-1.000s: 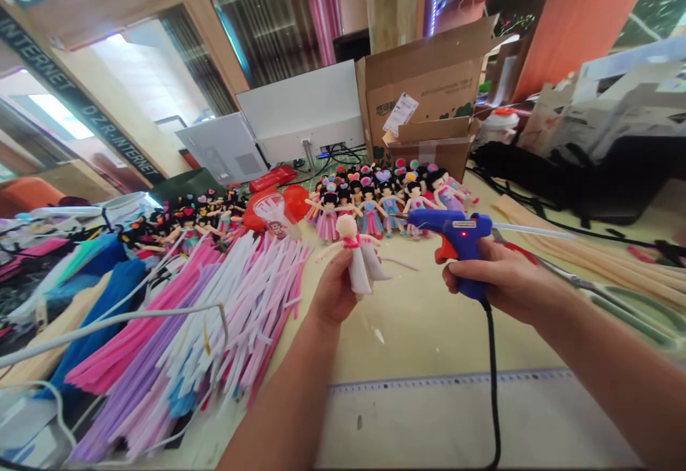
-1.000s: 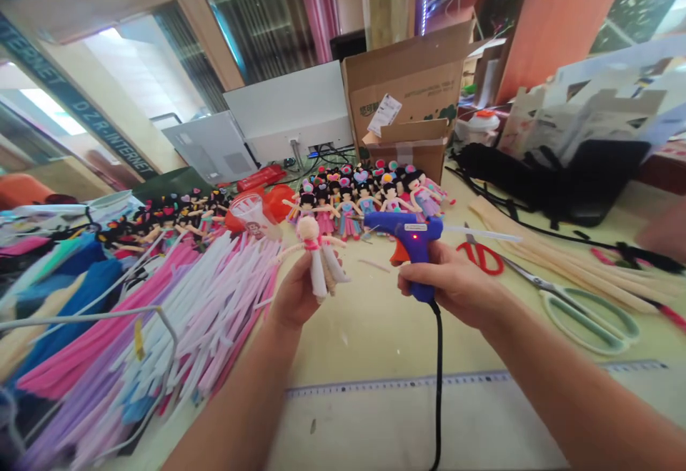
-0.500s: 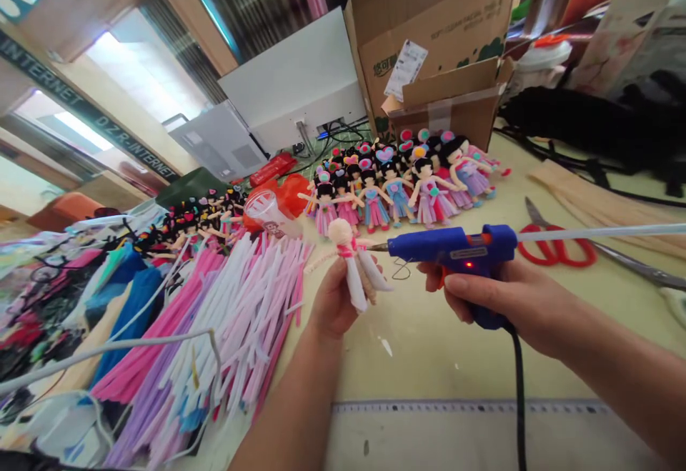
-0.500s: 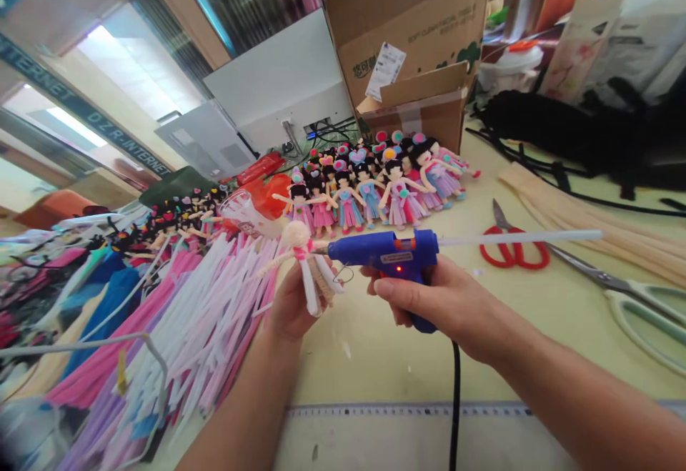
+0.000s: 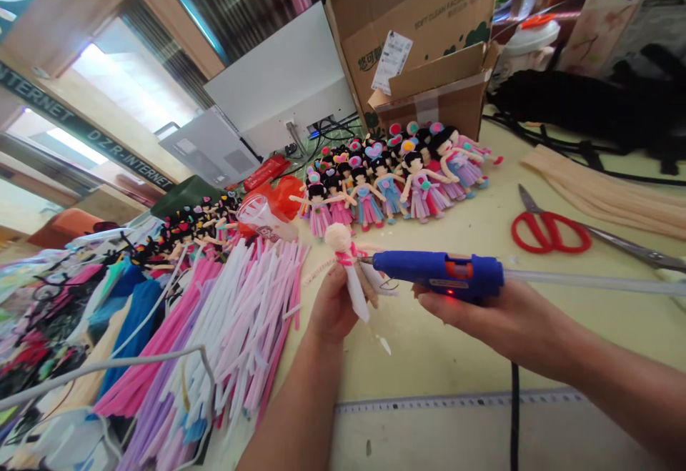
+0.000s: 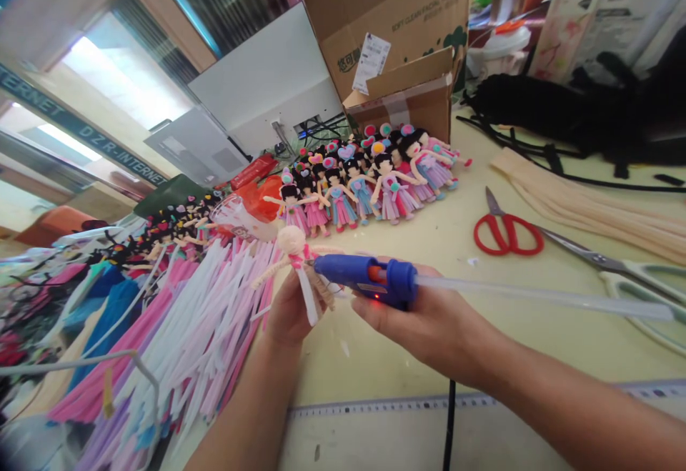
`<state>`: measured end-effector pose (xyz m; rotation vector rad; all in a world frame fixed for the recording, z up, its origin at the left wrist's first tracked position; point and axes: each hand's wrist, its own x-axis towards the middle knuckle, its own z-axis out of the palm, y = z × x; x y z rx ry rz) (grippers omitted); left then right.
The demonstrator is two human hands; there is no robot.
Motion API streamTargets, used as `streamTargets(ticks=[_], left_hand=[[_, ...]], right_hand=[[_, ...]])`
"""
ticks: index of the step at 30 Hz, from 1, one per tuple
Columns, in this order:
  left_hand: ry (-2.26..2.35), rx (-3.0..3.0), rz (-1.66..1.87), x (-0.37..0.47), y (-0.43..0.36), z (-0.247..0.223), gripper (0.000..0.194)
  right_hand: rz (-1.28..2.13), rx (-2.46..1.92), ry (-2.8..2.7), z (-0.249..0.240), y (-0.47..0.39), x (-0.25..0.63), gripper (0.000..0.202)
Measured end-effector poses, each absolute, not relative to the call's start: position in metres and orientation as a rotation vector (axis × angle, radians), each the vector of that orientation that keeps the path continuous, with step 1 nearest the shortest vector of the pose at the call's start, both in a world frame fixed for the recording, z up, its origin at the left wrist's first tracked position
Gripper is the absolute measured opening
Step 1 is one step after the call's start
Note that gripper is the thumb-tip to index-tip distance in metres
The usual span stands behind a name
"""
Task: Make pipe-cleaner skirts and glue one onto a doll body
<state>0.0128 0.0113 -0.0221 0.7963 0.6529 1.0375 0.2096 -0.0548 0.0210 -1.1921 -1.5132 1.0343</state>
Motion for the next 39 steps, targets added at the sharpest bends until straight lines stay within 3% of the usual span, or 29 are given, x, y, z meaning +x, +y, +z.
streamTargets(ticks=[39], left_hand=[[0.688,0.872,0.978,0.0114,0.005,-0.0212,0.04]], right_hand=[[0.88,-1.214,-1.694,0.0205,-0.0636,0.205,0.02]])
